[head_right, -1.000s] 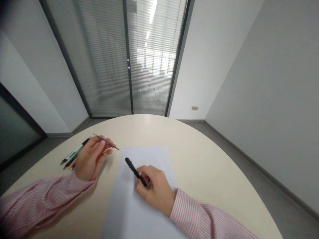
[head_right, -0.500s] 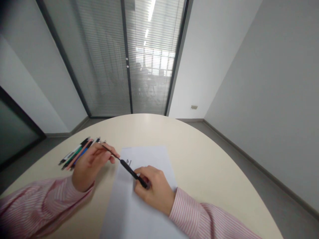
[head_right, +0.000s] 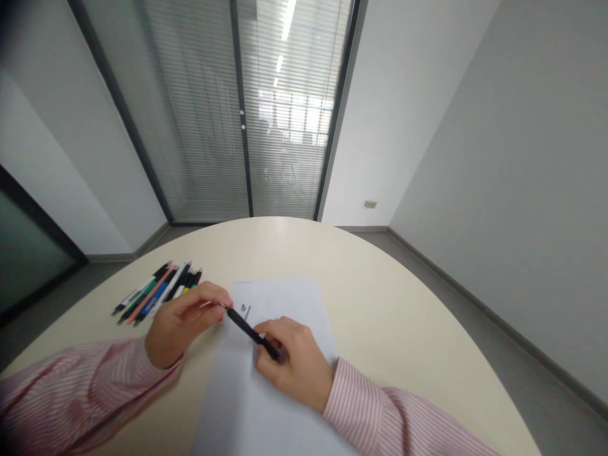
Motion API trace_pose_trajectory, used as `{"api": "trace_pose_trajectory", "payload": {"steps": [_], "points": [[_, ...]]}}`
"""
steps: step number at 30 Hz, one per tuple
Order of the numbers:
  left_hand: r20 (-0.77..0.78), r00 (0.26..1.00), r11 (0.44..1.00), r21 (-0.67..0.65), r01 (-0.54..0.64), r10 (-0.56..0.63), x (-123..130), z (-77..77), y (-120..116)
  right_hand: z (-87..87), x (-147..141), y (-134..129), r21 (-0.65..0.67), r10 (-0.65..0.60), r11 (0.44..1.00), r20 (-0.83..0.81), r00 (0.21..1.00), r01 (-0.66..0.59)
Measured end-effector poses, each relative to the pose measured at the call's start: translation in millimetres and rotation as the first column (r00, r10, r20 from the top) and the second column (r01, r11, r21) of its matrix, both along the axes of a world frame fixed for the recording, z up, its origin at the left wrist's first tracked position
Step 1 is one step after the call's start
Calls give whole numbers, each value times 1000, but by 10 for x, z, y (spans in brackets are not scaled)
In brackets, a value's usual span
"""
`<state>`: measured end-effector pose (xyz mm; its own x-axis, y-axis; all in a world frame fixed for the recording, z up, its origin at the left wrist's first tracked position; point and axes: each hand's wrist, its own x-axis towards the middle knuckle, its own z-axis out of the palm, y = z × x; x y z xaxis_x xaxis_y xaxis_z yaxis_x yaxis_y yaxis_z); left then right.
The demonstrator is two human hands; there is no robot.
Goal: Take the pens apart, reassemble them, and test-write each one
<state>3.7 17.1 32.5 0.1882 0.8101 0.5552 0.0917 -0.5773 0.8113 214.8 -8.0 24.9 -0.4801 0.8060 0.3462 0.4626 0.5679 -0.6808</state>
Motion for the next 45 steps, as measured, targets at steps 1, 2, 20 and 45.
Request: {"api": "trace_pose_trajectory", "payload": {"steps": [1, 2, 20, 45], "points": [[-20, 1000, 1000, 24, 8, -8, -2, 2, 1, 0, 2, 2, 1, 4, 1000, 4, 1000, -4], [-34, 999, 999, 41, 16, -15, -6, 4, 1, -1, 3, 4, 2, 8, 1000, 7, 1000, -8], [-606, 716, 859, 512, 19, 346, -98, -500, 318, -34, -39, -2, -43, -111, 993, -77, 991, 108], [505, 855, 766, -593, 248, 114, 22, -150, 236, -53, -27, -37, -129, -77, 989, 12, 997, 78]]}}
